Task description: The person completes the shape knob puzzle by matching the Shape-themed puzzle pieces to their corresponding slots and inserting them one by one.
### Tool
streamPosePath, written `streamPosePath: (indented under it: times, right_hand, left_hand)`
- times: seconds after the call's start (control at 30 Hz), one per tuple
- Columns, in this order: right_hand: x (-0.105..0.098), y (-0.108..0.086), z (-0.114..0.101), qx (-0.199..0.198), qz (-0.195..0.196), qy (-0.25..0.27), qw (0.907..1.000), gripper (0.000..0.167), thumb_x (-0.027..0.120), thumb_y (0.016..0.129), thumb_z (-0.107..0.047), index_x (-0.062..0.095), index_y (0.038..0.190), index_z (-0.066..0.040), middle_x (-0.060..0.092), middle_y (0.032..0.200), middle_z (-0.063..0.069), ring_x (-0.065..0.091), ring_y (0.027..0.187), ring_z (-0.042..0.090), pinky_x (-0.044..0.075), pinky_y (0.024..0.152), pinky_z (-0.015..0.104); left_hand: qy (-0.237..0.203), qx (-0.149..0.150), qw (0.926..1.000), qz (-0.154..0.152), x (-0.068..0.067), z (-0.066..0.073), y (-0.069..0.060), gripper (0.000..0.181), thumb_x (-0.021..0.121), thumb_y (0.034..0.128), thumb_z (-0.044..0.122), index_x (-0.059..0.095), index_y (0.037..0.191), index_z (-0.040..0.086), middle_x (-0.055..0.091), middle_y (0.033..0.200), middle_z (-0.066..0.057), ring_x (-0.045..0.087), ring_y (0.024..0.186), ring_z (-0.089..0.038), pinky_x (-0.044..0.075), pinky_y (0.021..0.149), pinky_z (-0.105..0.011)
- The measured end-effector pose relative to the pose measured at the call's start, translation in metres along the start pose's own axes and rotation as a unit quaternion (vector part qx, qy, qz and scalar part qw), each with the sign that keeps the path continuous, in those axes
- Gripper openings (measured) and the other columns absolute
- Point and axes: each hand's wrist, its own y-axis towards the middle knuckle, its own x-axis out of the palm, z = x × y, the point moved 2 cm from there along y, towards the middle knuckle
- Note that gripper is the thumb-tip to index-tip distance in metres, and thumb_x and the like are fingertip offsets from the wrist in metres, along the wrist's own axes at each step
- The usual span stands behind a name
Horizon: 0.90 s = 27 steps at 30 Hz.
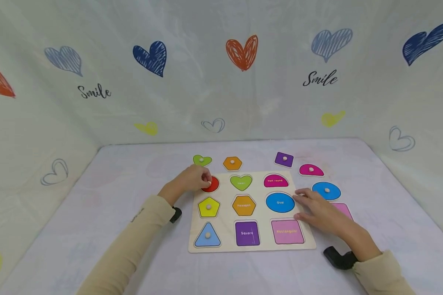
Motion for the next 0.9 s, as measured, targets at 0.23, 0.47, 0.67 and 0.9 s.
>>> streamPosePath:
  times: [0.23,0.47,0.67,0.9]
  right_hand:
    - [0.0,-0.001,0.001,0.003,-0.001,-0.001,1.0,0.059,0.071,0.079,-0.029,0.054,0.127,0.001,0.046,0.128,0.022,0.043,0.118,0.043,0.051,0.084,0.049]
    - [0.0,-0.001,0.001,0.002,0.001,0.002,1.0,0.059,0.071,0.079,-0.029,0.054,0.127,0.002,0.046,0.128,0.023,0.043,0.118,0.043,0.051,0.084,0.049]
    - [0.002,0.0,0.0,0.004,-0.003,0.001,1.0,0.059,0.071,0.079,-0.029,0.054,0.127,0.002,0.046,0.128,0.022,0.043,0.119,0.043,0.051,0.084,0.048]
    - [0.002,0.001,-0.001,0.01,-0.002,-0.003,0.9999,0.06,0.072,0.079,-0.029,0.054,0.127,0.001,0.046,0.129,0.022,0.042,0.119,0.043,0.051,0.083,0.048]
  left_hand:
    - [0.002,-0.004,1.0,0.001,0.002,0.002,0.0,0.005,0.066,0.0853,0.014,0.062,0.085,0.011,0.058,0.077,-0.002,0.052,0.075,-0.016,0.045,0.066,-0.022]
    - [-0.015,-0.001,0.9998,-0.01,-0.002,0.001,0.0,0.004,0.064,0.0857,0.014,0.062,0.086,0.01,0.058,0.078,-0.002,0.052,0.075,-0.016,0.044,0.067,-0.023]
    - [-0.028,-0.007,0.9992,-0.029,-0.012,-0.001,0.006,0.014,0.066,0.0832,0.02,0.062,0.094,0.012,0.056,0.085,-0.003,0.052,0.082,-0.017,0.045,0.068,-0.023]
    - [-0.024,0.0,0.9993,0.028,-0.026,-0.002,0.015,0.023,0.061,0.0878,0.022,0.06,0.108,0.012,0.057,0.095,-0.007,0.051,0.089,-0.021,0.047,0.075,-0.028]
